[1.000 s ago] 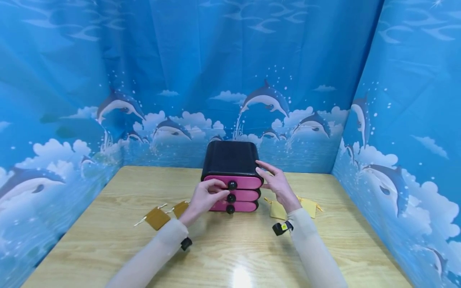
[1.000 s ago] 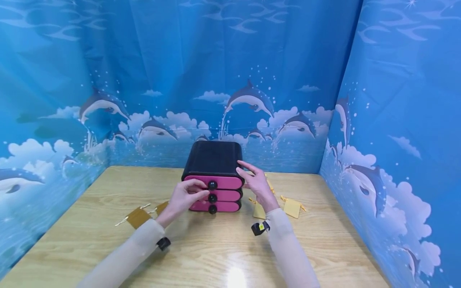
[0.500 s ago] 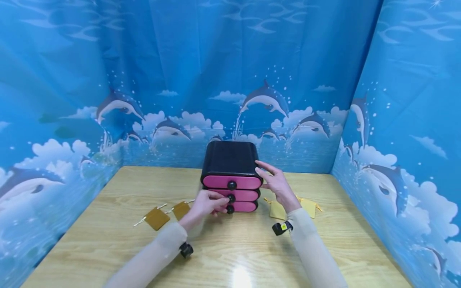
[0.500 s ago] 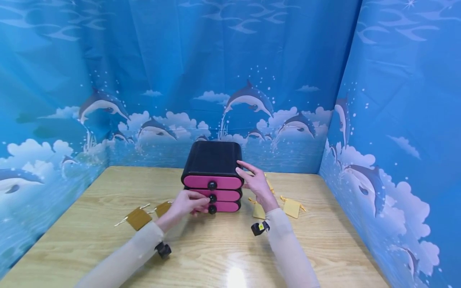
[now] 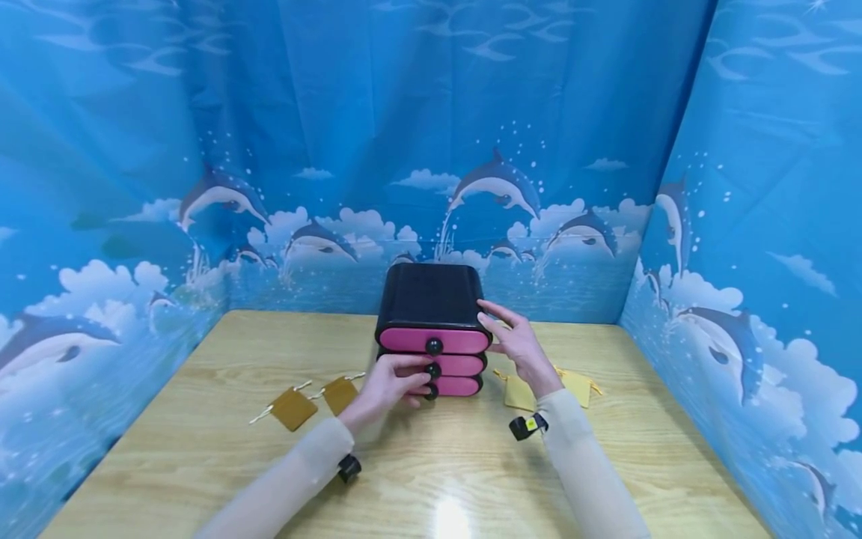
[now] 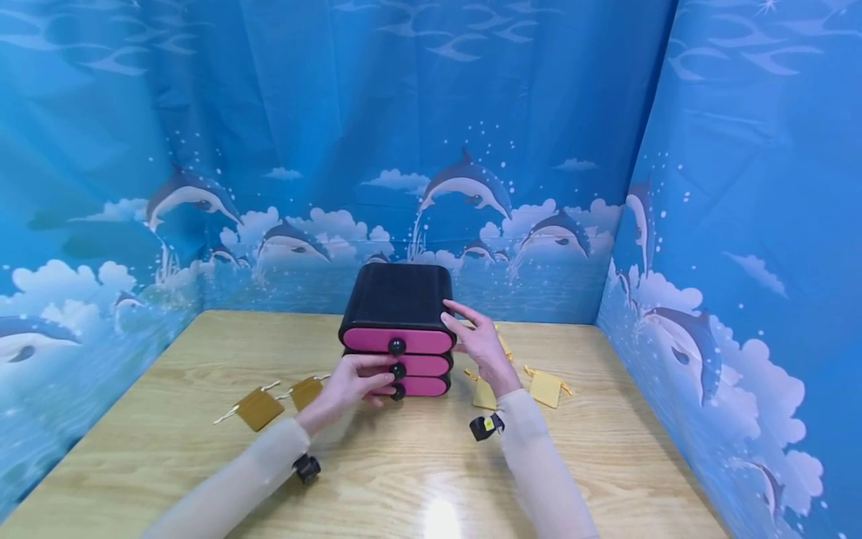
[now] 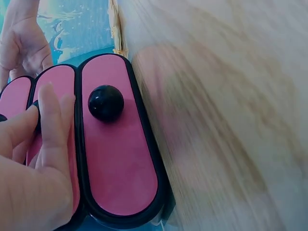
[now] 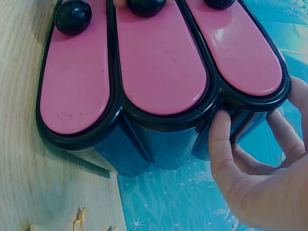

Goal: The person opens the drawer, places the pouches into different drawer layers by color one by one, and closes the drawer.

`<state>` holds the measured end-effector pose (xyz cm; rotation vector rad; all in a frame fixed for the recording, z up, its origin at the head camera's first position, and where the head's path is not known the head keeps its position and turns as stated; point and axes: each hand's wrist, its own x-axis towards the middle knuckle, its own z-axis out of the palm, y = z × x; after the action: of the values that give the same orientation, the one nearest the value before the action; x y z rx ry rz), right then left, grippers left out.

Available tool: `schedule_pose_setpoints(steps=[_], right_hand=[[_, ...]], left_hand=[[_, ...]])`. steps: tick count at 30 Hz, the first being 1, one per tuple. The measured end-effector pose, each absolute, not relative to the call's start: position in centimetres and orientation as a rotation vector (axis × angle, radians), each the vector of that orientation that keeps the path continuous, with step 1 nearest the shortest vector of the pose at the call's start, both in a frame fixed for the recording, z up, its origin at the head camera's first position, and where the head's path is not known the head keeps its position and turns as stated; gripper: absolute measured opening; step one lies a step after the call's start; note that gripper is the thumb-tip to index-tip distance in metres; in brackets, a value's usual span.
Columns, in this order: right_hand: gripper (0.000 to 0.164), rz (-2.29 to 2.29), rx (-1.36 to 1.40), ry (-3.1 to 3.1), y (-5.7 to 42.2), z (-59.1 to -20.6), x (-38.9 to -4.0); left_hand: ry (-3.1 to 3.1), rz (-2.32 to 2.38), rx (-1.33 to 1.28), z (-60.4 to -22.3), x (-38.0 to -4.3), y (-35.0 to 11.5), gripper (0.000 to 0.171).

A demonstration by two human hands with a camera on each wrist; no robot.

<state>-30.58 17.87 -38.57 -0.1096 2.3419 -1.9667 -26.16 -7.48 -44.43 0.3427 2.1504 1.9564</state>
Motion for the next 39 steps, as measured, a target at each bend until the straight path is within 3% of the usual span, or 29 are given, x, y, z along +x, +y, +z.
schedule_pose_setpoints(steps=[17, 39], right_hand=[[0.051, -1.964, -0.117, 2.344, 17.9, -38.7, -30.7], [0.051, -1.976, -0.104, 2.335, 17.8, -38.6, -30.7]], left_hand=[[2.116, 1.865, 0.434, -44.4, -26.6, -7.8, 0.035], [2.264, 1.791, 0.507, -44.4, -23.5, -8.0, 0.035]])
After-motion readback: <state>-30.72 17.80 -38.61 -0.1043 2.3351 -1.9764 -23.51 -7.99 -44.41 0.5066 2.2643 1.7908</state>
